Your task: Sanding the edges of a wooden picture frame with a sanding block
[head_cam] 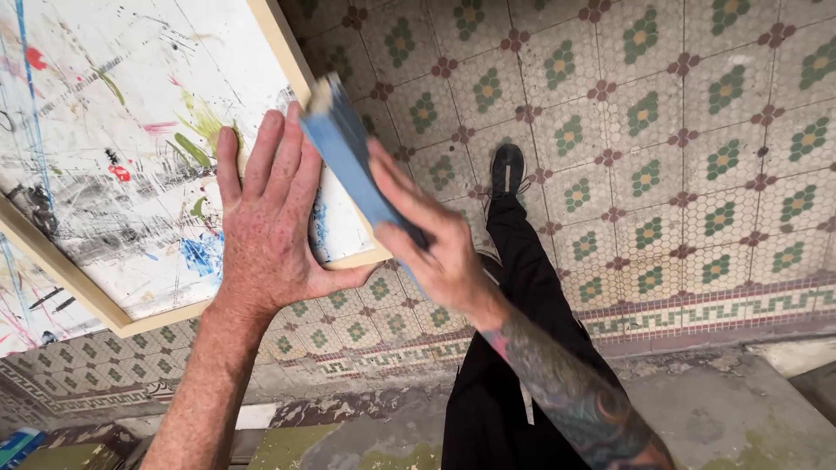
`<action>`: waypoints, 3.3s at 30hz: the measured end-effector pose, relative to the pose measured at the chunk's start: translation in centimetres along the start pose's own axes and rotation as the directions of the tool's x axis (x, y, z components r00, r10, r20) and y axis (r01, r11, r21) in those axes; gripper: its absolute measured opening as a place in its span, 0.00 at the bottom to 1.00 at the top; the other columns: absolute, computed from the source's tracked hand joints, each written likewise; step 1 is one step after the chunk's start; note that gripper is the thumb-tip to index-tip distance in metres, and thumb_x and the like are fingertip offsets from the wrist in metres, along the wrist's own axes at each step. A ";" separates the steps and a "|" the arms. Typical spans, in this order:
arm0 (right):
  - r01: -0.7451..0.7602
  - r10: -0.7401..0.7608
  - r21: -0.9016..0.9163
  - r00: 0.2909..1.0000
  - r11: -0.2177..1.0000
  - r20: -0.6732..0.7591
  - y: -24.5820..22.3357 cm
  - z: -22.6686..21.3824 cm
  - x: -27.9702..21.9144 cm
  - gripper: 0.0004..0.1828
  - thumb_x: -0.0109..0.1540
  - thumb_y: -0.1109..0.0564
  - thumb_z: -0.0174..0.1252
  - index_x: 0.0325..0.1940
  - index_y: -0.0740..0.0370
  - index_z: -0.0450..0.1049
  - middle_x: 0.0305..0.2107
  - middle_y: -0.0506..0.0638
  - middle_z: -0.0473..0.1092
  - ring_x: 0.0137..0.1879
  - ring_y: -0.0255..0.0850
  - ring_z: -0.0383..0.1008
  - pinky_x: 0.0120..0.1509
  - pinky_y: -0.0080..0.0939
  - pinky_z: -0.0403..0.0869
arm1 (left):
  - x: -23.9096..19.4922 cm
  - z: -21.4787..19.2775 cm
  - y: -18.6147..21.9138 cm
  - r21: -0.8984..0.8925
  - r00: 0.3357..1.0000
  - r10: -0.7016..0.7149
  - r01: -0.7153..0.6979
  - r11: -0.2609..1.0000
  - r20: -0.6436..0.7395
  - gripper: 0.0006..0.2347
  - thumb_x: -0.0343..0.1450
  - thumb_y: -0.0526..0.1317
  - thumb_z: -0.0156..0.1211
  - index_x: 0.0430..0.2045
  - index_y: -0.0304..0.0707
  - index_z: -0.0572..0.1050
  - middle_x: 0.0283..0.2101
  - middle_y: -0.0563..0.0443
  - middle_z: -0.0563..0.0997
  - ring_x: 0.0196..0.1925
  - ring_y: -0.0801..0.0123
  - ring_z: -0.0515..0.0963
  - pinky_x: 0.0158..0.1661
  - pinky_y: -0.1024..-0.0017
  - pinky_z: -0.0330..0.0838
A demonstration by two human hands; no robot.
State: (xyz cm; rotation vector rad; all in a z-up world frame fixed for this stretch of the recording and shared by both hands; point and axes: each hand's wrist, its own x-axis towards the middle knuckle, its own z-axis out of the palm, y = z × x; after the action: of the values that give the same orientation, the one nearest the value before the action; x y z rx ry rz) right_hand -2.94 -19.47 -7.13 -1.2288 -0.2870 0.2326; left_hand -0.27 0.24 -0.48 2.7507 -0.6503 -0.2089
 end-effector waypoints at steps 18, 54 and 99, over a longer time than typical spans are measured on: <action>-0.101 0.098 -0.073 0.994 0.992 -0.046 0.9 0.4 -3.2 0.31 0.66 0.72 0.50 0.72 0.61 0.53 0.71 0.61 0.46 0.77 0.59 0.51 0.75 0.49 0.70 | -0.2 -0.4 0.3 0.030 0.998 -0.041 0.040 0.999 0.049 0.50 0.63 0.77 0.39 0.68 0.32 0.48 0.72 0.35 0.51 0.76 0.44 0.53 0.71 0.35 0.37; -0.196 0.192 -0.049 0.978 0.979 -0.075 -1.5 0.3 -5.2 0.26 0.65 0.64 0.53 0.68 0.67 0.57 0.67 0.65 0.53 0.75 0.54 0.54 0.80 0.48 0.59 | 0.2 -0.8 0.3 0.025 0.999 -0.032 0.031 0.999 0.022 0.49 0.64 0.77 0.39 0.68 0.31 0.49 0.72 0.36 0.52 0.76 0.46 0.52 0.71 0.37 0.38; -0.010 0.007 -0.052 0.998 0.999 -0.062 1.0 0.7 9.4 0.25 0.74 0.56 0.48 0.75 0.56 0.52 0.74 0.50 0.46 0.84 0.46 0.45 0.91 0.50 0.51 | 0.2 -0.9 0.5 0.004 0.999 -0.027 0.027 1.000 0.028 0.49 0.63 0.76 0.36 0.67 0.29 0.51 0.72 0.36 0.53 0.75 0.44 0.53 0.70 0.36 0.38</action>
State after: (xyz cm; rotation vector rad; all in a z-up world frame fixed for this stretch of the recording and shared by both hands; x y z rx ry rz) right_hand 5.61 -15.48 -7.02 -1.2864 -0.2354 0.1956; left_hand -0.10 -0.04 0.53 2.7660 -0.6216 -0.2528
